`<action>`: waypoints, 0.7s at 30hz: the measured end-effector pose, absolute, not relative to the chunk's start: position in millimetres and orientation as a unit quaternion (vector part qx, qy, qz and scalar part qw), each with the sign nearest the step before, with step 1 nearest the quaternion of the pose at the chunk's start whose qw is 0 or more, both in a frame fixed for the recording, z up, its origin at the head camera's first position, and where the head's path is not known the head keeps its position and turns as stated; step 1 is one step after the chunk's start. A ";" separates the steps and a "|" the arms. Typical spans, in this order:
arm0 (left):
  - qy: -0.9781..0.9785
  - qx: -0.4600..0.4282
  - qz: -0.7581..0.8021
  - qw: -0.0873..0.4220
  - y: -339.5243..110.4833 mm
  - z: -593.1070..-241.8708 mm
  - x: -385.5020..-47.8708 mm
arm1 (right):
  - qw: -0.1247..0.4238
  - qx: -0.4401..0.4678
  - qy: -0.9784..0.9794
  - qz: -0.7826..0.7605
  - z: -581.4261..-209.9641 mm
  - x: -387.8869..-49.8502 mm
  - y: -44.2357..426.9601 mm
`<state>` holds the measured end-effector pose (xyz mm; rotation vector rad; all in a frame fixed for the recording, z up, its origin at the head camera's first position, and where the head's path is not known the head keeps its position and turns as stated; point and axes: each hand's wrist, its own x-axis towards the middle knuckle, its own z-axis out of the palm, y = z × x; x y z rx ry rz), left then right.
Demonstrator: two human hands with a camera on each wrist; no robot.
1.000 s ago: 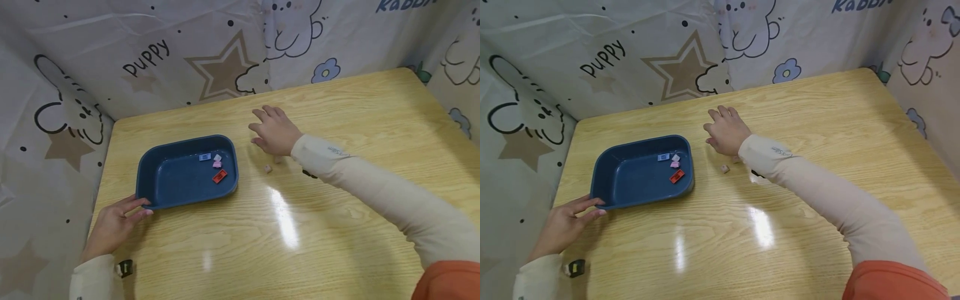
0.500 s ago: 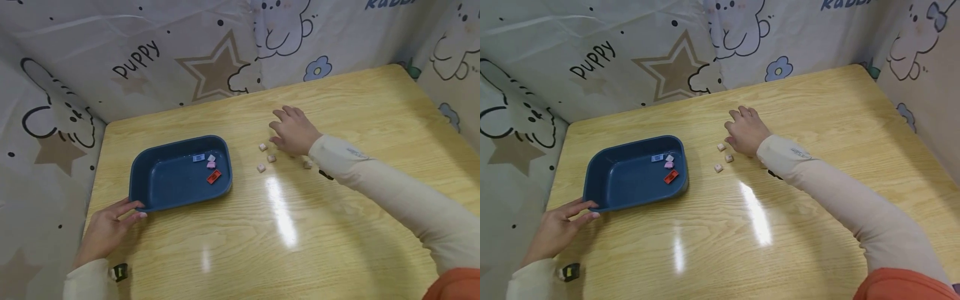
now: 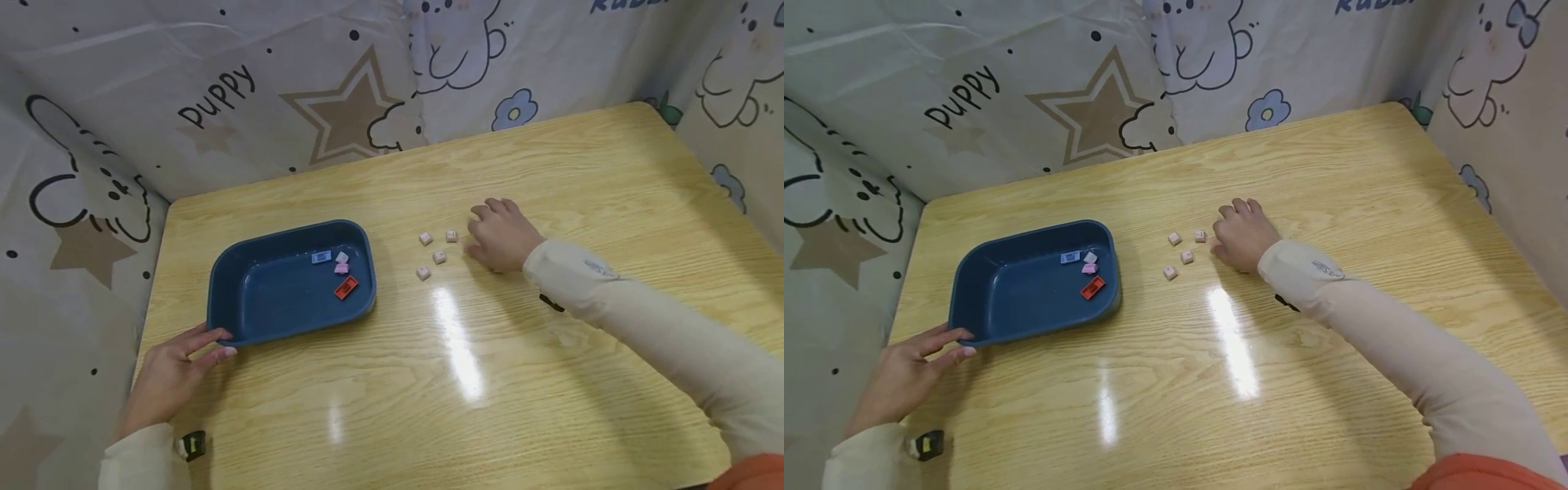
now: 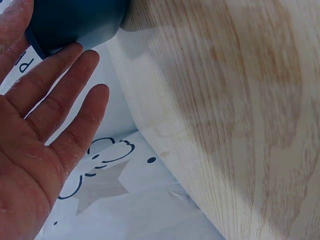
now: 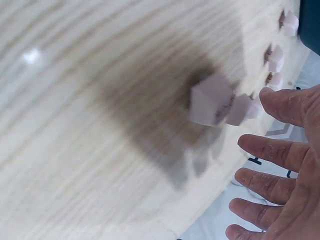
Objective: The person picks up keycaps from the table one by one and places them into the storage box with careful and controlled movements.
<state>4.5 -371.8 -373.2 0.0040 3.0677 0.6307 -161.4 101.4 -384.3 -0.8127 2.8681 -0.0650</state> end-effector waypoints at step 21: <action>0.980 -0.004 0.199 0.016 -369.4 -370.1 4.3 | 0.046 -0.281 0.957 -0.056 -404.8 -153.5 108.1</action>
